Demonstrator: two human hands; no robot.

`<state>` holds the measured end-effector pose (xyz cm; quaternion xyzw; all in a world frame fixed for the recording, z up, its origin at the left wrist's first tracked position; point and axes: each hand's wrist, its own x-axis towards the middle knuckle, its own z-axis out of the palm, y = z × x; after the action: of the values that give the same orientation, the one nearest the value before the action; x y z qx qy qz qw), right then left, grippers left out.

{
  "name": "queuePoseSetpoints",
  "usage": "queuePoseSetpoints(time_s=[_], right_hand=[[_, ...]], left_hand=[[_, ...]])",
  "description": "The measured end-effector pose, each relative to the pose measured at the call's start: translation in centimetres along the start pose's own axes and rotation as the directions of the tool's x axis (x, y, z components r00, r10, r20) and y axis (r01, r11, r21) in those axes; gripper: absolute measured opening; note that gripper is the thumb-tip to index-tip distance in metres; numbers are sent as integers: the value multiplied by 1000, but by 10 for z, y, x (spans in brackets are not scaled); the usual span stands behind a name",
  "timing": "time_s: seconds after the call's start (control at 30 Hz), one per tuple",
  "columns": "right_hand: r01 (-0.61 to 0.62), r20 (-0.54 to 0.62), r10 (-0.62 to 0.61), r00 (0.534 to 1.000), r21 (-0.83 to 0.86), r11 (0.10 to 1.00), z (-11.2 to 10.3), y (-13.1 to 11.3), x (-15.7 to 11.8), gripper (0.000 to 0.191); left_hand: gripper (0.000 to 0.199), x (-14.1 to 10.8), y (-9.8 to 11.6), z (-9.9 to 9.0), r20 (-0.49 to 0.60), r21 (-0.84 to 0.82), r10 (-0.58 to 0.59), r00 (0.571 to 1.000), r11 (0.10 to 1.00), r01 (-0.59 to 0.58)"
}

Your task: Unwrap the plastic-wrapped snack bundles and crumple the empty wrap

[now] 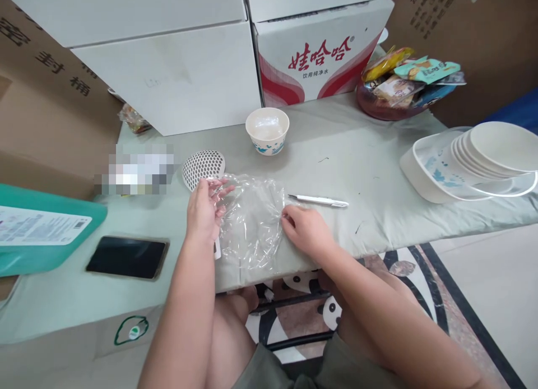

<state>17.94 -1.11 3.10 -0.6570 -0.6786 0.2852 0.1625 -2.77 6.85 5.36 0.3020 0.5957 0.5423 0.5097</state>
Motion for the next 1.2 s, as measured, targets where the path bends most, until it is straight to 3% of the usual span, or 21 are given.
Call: queuePoseSetpoints(time_s=[0.1, 0.2, 0.27, 0.33, 0.4, 0.43, 0.5, 0.57, 0.63, 0.73, 0.8, 0.9, 1.0, 1.1, 1.2], right_hand=[[52, -172, -18, 985, 196, 979, -1, 6, -4, 11], [146, -340, 15, 940, 444, 884, -2, 13, -6, 9], [167, -355, 111, 928, 665, 728, -3, 18, -4, 14], [163, -317, 231, 920, 845, 510, -3, 22, -1, 18], [146, -257, 297, 920, 926, 348, -3, 24, 2, 37], [120, -217, 295, 930, 942, 314, -3, 24, 3, 53], [36, -123, 255, 959, 947, 320, -3, 22, 3, 86], [-14, -78, 229, 970, 928, 373, -5, 20, 3, 99], [16, -138, 267, 954, 909, 416, -6, 20, 3, 88], [101, -280, 365, 888, 893, 438, -11, 24, 5, 58], [128, -329, 401, 855, 883, 451, -14, 26, 5, 43], [110, -313, 392, 865, 880, 462, -18, 27, 3, 29], [87, -269, 360, 894, 889, 449, -19, 26, 0, 25], [77, -261, 341, 903, 880, 469, -19, 27, 0, 24], [70, -286, 342, 895, 849, 524, -19, 29, 0, 17]], left_hand=[[36, 1, 4, -2, -57, -45, -14, 998, 999, 12], [42, 1, 7, -5, -52, -70, -26, 998, 997, 22], [43, 1, 7, -6, -15, -85, -24, 1000, 996, 23], [41, 0, 7, -8, 4, -95, -36, 999, 995, 36], [38, -1, 5, -8, 1, -100, -65, 998, 993, 65], [36, -1, 5, -8, 0, -104, -79, 997, 991, 79], [33, -2, 3, -7, 6, -111, -97, 995, 989, 97], [30, -2, 2, -6, 14, -118, -93, 996, 989, 94], [26, -1, 2, -5, -5, -124, -67, 998, 990, 66], [15, 1, 3, -7, -54, -125, -47, 997, 991, 40], [10, 1, 4, -9, -27, -106, -51, 998, 993, 48], [42, -1, 5, -13, 109, 4, -74, 991, 997, 74], [68, -5, 4, -15, 253, 161, -131, 959, 983, 92], [51, -7, 0, -17, 373, 264, -154, 915, 963, 55], [29, -4, -3, -17, 345, 243, -65, 936, 970, -22]])
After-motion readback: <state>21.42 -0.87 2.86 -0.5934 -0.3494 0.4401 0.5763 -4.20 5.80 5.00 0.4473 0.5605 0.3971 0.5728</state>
